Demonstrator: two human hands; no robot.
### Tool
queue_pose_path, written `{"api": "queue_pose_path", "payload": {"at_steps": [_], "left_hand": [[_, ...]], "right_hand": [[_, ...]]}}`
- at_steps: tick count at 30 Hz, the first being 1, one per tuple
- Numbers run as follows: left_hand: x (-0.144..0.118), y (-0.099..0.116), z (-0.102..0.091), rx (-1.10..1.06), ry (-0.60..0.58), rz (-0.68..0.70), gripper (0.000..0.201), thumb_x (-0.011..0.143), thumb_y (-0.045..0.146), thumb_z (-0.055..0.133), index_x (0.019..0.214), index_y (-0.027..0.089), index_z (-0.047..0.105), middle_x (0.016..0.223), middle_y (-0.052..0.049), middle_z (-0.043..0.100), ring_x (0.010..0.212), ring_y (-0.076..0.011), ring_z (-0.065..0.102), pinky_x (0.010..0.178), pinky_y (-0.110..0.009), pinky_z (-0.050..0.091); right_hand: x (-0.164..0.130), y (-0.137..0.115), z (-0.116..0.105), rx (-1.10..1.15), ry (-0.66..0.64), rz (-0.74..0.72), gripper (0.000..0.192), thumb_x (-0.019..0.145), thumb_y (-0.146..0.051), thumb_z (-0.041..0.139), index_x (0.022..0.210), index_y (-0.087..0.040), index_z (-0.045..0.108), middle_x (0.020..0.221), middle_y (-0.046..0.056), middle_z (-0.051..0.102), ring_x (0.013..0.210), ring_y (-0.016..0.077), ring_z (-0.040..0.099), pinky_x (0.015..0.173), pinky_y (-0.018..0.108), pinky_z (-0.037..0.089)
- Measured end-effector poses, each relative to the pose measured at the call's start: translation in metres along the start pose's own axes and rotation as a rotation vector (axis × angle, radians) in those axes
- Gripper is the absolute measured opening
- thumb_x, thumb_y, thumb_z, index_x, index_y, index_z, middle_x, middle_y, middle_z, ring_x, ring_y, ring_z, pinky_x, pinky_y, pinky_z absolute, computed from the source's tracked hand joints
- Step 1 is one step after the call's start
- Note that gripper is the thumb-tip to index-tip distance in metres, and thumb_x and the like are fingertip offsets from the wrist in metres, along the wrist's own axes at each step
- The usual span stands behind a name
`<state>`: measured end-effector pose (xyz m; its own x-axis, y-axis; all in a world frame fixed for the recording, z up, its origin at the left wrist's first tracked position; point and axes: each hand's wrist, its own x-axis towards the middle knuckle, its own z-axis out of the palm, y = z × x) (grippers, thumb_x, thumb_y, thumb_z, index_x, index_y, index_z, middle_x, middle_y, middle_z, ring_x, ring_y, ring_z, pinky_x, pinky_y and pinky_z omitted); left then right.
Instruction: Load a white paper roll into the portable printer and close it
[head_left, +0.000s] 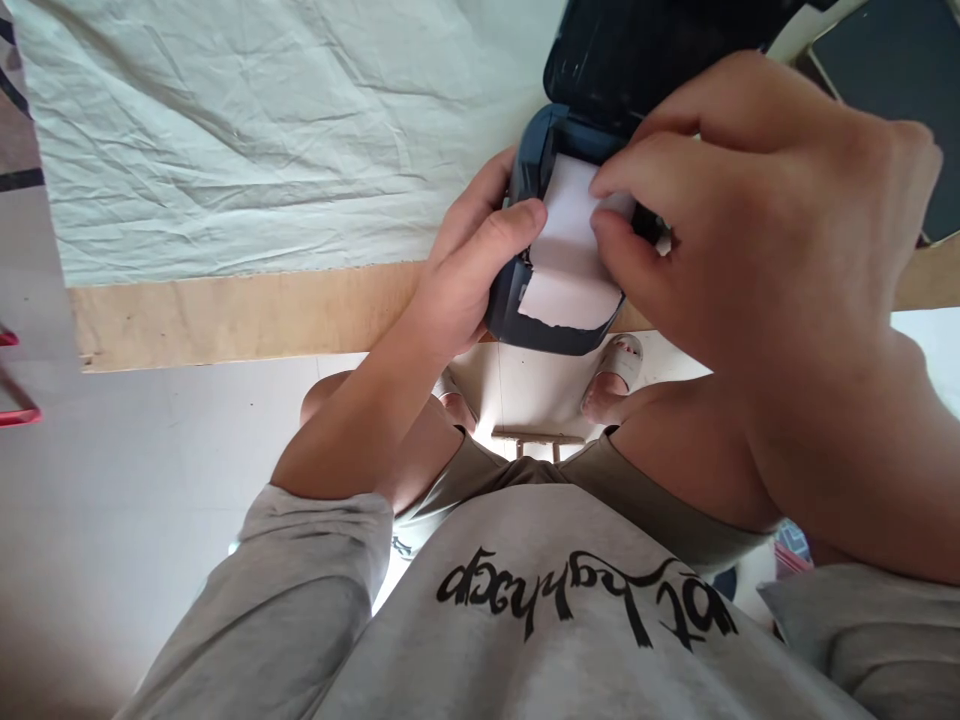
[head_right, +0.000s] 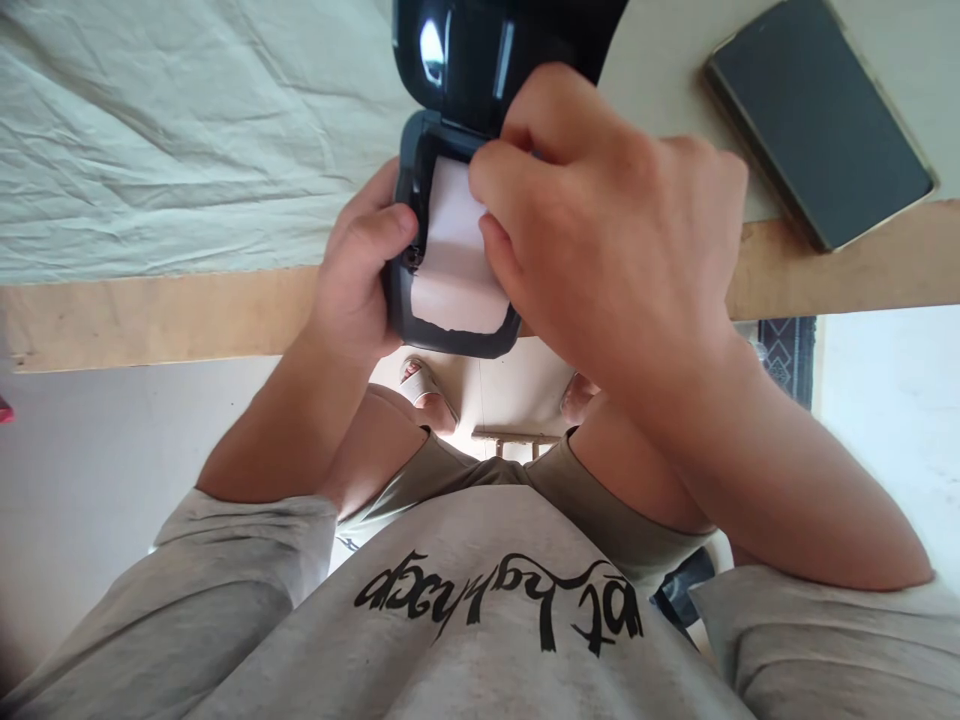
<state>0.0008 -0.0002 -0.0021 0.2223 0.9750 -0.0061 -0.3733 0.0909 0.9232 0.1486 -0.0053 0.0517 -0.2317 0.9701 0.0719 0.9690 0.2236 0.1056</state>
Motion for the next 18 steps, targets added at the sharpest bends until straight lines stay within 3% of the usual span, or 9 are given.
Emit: {"api": "queue_pose_path", "payload": {"at_steps": [4,7,10,15,18], "left_hand": [[-0.001,-0.001,0.0,0.024,0.025,0.022,0.02,0.077,0.034,0.043,0.085,0.019,0.053,0.069,-0.001,0.042,0.063,-0.0088,0.042,0.055,-0.021,0.03],[-0.002,0.001,0.001,0.02,0.014,0.019,0.019,0.078,0.033,0.045,0.086,0.017,0.054,0.071,0.0,0.044,0.068,-0.0086,0.044,0.06,-0.02,0.032],[-0.003,0.002,0.0,0.034,-0.041,0.032,0.018,0.077,0.026,0.045,0.088,0.016,0.055,0.073,0.001,0.045,0.082,-0.0111,0.05,0.071,-0.021,0.036],[-0.002,0.001,-0.005,-0.019,-0.036,-0.012,0.016,0.076,0.026,0.047,0.088,0.02,0.056,0.076,0.0,0.051,0.077,-0.0105,0.052,0.065,-0.021,0.038],[0.0,-0.001,-0.007,-0.056,-0.059,-0.023,0.015,0.074,0.027,0.048,0.086,0.022,0.056,0.071,0.0,0.051,0.074,-0.0118,0.051,0.062,-0.022,0.039]], "right_hand": [[0.0,-0.002,-0.005,-0.014,-0.094,-0.033,0.033,0.081,-0.051,0.021,0.095,-0.04,0.049,0.112,-0.016,0.049,0.081,0.0118,0.054,0.052,0.026,0.017],[0.0,0.0,-0.003,0.004,-0.104,-0.034,0.033,0.076,-0.058,0.029,0.093,-0.038,0.048,0.09,-0.008,0.056,0.069,0.0121,0.051,0.052,0.025,0.015],[0.002,0.001,-0.001,0.054,-0.038,-0.021,0.037,0.069,-0.061,0.041,0.097,-0.036,0.046,0.068,-0.002,0.053,0.055,0.0099,0.04,0.051,0.024,0.014],[-0.001,0.004,-0.008,0.197,0.056,-0.118,0.035,0.067,-0.043,0.053,0.099,-0.032,0.045,0.078,-0.005,0.057,0.057,0.0081,0.044,0.053,0.025,0.024],[-0.006,0.015,-0.011,0.458,0.109,-0.23,0.036,0.064,-0.035,0.058,0.099,-0.03,0.049,0.088,-0.007,0.058,0.053,0.0036,0.045,0.052,0.025,0.033]]}}
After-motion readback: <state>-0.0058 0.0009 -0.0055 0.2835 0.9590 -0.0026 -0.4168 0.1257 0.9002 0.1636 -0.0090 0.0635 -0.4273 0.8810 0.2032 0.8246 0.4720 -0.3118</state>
